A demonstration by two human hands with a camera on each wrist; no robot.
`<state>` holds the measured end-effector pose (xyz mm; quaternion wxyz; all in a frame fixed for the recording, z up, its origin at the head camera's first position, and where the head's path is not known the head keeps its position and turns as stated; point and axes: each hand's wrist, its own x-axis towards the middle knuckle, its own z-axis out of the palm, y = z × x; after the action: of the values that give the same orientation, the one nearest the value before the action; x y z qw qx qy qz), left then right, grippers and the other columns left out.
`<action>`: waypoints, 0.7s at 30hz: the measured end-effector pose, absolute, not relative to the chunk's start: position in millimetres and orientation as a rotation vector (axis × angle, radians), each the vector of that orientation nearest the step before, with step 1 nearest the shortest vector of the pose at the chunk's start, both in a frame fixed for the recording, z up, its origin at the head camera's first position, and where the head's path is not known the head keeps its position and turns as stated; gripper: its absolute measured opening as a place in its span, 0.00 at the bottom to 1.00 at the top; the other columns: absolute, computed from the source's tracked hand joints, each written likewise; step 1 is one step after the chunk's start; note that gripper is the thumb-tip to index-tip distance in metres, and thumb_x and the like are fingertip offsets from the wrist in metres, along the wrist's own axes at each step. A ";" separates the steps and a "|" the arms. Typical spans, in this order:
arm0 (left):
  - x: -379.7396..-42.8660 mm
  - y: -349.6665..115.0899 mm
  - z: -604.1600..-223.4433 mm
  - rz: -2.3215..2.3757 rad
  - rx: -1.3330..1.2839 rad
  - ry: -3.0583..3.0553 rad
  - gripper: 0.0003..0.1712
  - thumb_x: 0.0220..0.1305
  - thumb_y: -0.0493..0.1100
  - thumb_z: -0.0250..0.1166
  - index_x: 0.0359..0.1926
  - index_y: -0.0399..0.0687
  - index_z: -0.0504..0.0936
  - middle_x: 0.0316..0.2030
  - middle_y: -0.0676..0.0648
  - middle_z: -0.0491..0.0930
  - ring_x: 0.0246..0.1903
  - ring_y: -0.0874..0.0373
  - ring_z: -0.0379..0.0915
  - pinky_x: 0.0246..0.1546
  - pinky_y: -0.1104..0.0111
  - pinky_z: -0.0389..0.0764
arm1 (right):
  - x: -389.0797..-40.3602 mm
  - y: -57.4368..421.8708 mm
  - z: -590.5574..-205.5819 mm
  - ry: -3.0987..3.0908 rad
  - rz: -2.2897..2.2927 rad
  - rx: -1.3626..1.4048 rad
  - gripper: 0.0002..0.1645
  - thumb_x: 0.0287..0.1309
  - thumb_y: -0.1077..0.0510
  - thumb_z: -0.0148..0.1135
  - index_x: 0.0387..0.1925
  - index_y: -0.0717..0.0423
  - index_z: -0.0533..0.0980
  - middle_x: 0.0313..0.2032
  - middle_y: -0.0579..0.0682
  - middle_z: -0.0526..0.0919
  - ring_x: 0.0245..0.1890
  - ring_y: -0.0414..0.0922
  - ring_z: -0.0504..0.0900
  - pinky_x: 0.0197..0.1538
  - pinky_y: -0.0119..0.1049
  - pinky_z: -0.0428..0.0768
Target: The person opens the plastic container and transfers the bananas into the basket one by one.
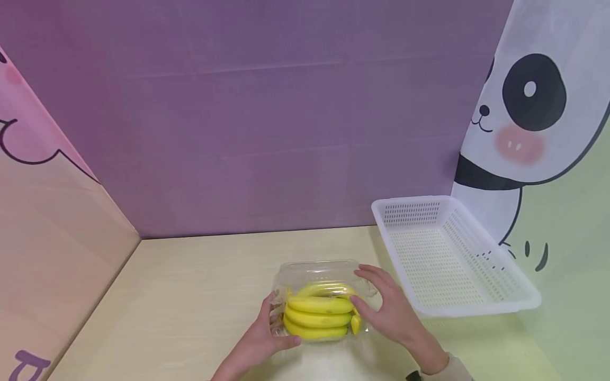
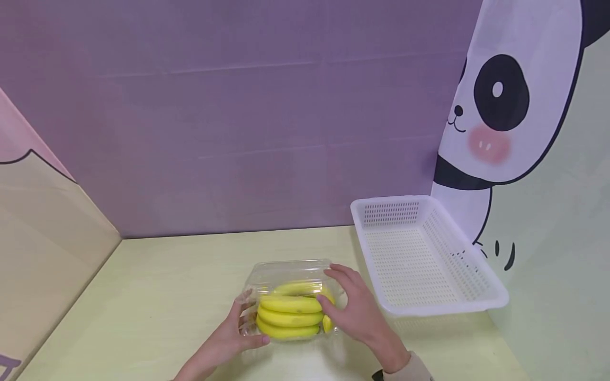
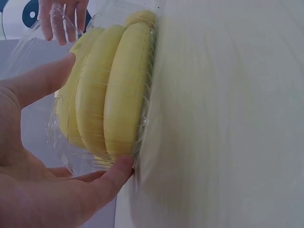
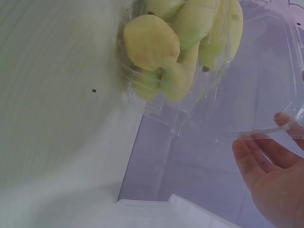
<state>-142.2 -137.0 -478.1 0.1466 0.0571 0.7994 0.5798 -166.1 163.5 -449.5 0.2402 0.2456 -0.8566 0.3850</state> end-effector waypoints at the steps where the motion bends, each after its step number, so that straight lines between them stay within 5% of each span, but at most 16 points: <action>1: -141.9 -137.0 -477.8 1.667 0.167 2.301 0.65 0.55 0.46 0.80 0.79 0.43 0.42 0.73 0.26 0.55 0.68 0.30 0.62 0.62 0.42 0.72 | -166.4 163.5 -449.1 -2.338 1.062 0.665 0.29 0.53 0.57 0.75 0.58 0.57 0.79 0.61 0.53 0.79 0.61 0.54 0.77 0.58 0.55 0.79; 11: -139.5 -136.2 -474.9 1.683 0.172 2.296 0.67 0.55 0.44 0.79 0.80 0.44 0.39 0.75 0.28 0.50 0.68 0.29 0.61 0.61 0.42 0.74 | -172.4 162.8 -444.9 -2.159 1.160 0.701 0.30 0.52 0.67 0.72 0.59 0.62 0.77 0.55 0.53 0.83 0.47 0.50 0.83 0.53 0.37 0.82; 21: -140.2 -135.8 -475.9 1.691 0.171 2.278 0.68 0.55 0.43 0.79 0.80 0.44 0.37 0.75 0.26 0.47 0.68 0.27 0.59 0.59 0.43 0.76 | -176.5 161.4 -445.3 -2.136 1.261 0.630 0.29 0.56 0.70 0.69 0.61 0.65 0.76 0.52 0.56 0.83 0.50 0.54 0.81 0.59 0.28 0.77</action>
<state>-140.2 -135.8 -475.9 0.1491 0.0595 0.7926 0.5882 -176.5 161.4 -445.3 0.2870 0.2358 -0.7995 0.4721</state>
